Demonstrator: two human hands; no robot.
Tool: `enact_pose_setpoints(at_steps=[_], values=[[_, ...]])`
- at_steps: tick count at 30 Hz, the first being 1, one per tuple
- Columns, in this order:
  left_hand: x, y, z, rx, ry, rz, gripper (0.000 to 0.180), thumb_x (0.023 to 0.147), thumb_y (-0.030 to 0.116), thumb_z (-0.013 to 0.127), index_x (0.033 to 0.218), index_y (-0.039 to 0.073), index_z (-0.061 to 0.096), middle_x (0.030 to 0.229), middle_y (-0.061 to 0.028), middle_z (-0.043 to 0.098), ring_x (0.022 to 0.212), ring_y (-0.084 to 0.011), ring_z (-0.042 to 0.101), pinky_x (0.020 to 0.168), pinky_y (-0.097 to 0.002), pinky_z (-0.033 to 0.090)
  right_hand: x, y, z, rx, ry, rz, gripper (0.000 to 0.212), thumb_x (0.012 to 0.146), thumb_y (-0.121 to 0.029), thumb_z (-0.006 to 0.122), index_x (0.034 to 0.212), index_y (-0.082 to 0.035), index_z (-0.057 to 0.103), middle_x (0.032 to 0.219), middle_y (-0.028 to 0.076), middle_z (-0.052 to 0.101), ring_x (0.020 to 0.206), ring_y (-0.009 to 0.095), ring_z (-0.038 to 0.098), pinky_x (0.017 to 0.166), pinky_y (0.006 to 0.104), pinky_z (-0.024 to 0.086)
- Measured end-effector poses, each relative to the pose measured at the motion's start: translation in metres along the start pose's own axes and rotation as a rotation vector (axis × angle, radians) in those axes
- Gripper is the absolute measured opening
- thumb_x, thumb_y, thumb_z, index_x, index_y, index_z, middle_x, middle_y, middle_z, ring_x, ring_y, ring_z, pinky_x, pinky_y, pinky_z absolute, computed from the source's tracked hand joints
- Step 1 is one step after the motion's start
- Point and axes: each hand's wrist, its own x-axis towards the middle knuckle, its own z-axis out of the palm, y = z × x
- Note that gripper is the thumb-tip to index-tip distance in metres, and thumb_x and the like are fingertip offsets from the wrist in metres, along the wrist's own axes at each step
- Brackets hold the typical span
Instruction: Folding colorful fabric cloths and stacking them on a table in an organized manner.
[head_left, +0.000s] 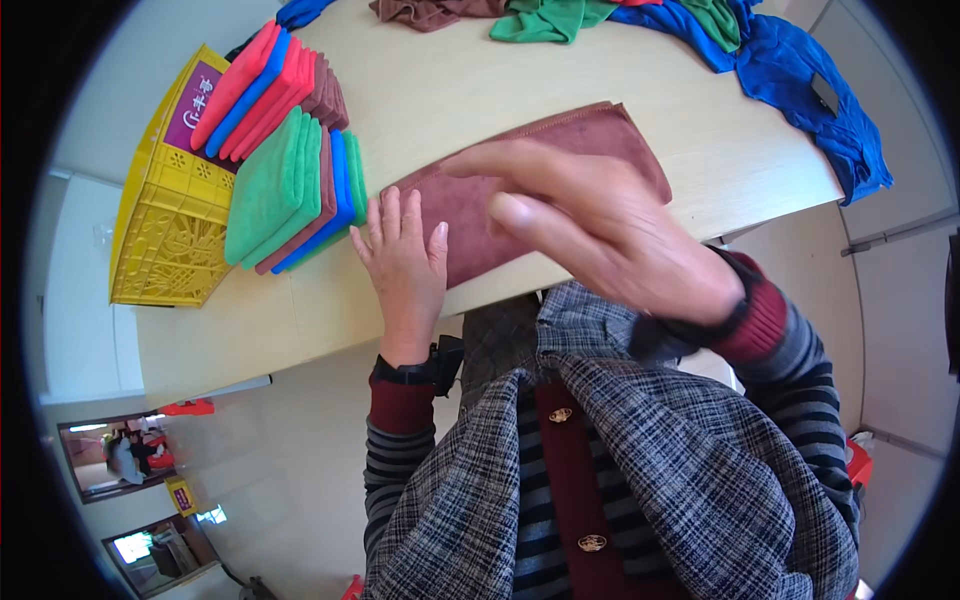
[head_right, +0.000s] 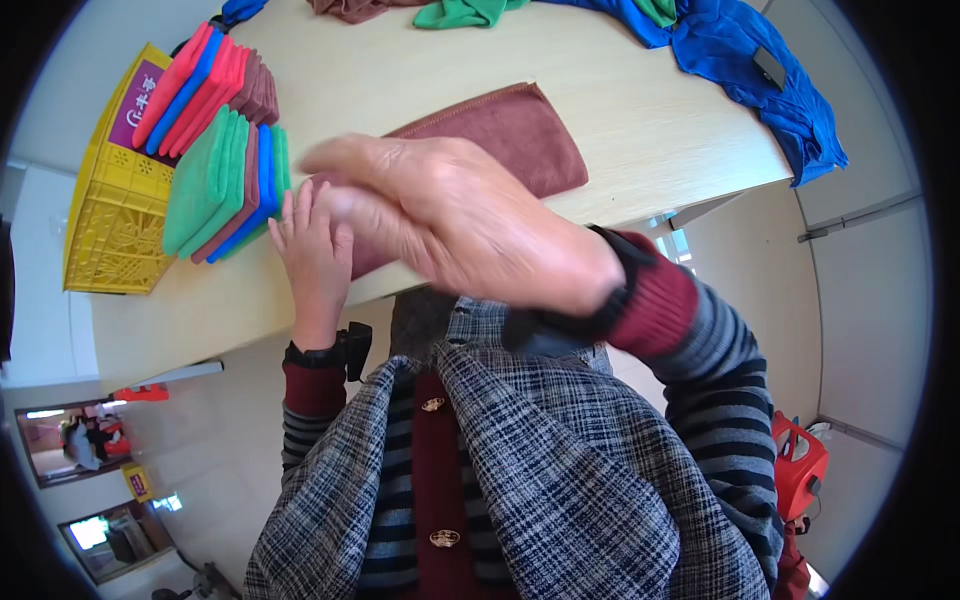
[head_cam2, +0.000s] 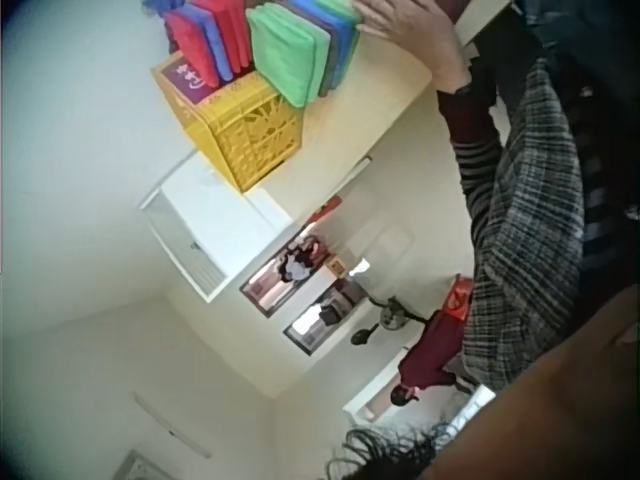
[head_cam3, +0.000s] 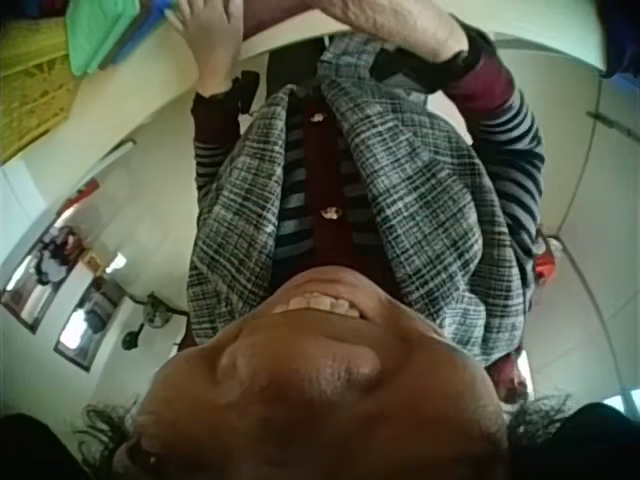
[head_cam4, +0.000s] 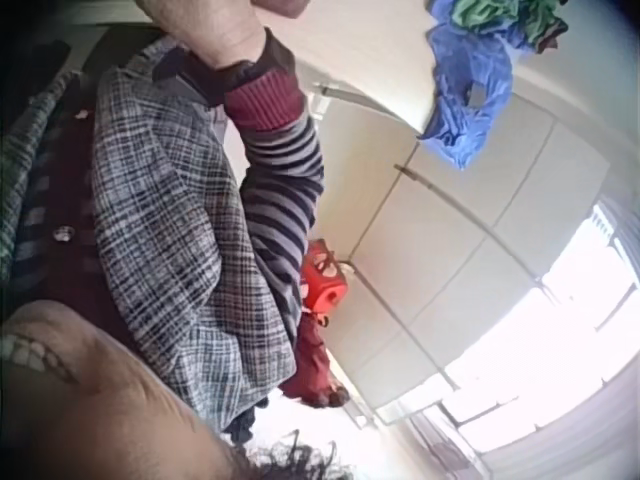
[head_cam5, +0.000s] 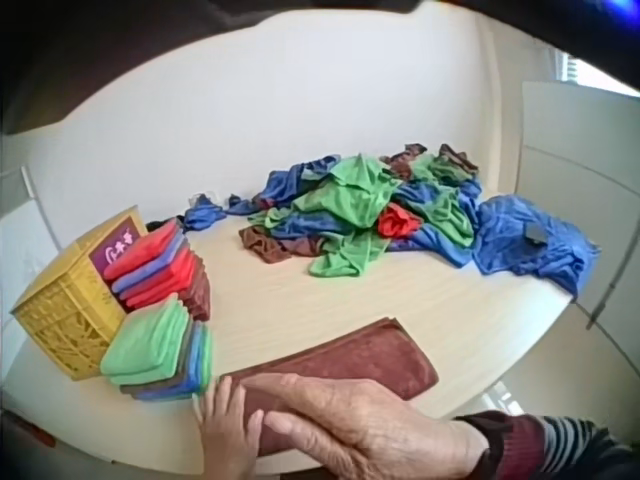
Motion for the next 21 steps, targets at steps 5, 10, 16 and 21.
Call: enact_pose_setpoints(at_steps=[5, 10, 16, 21], values=[[0.027, 0.027, 0.013, -0.086, -0.099, 0.101, 0.051, 0.102, 0.033, 0.052, 0.146, 0.006, 0.048, 0.154, -0.0173, 0.042, 0.145, -0.0370, 0.033, 0.120, -0.0574, 0.020, 0.002, 0.122, 0.045, -0.607, -0.116, 0.125, 0.060, 0.105, -0.040, 0.044, 0.149, 0.000, 0.041, 0.146, 0.021, 0.050, 0.137, 0.038, 0.044, 0.114, 0.0472, 0.033], [0.023, 0.023, 0.036, -0.146, -0.227, 0.129, 0.056, 0.104, 0.037, 0.046, 0.151, 0.007, 0.040, 0.159, -0.0165, 0.034, 0.149, -0.0360, 0.028, 0.120, -0.0573, 0.019, -0.012, 0.180, 0.062, -0.859, -0.092, 0.107, 0.065, 0.103, -0.049, 0.042, 0.151, -0.005, 0.041, 0.154, 0.015, 0.043, 0.146, 0.035, 0.032, 0.119, 0.0526, 0.023], [0.024, 0.005, 0.030, -0.017, -0.311, 0.053, 0.060, 0.104, 0.042, 0.043, 0.153, 0.008, 0.037, 0.162, -0.0161, 0.030, 0.151, -0.0353, 0.024, 0.120, -0.0571, 0.018, -0.032, 0.195, 0.003, -1.034, -0.072, 0.280, 0.062, 0.103, -0.048, 0.043, 0.152, -0.009, 0.041, 0.156, 0.014, 0.040, 0.147, 0.036, 0.030, 0.120, 0.0505, 0.023], [0.019, -0.031, 0.027, -0.030, -0.313, -0.162, 0.062, 0.104, 0.043, 0.043, 0.153, 0.006, 0.037, 0.159, -0.0173, 0.033, 0.146, -0.0373, 0.031, 0.118, -0.0552, 0.023, -0.044, 0.208, -0.037, -1.139, -0.087, 0.415, 0.060, 0.104, -0.047, 0.042, 0.152, -0.011, 0.039, 0.156, 0.013, 0.039, 0.147, 0.035, 0.030, 0.120, 0.0496, 0.024]])
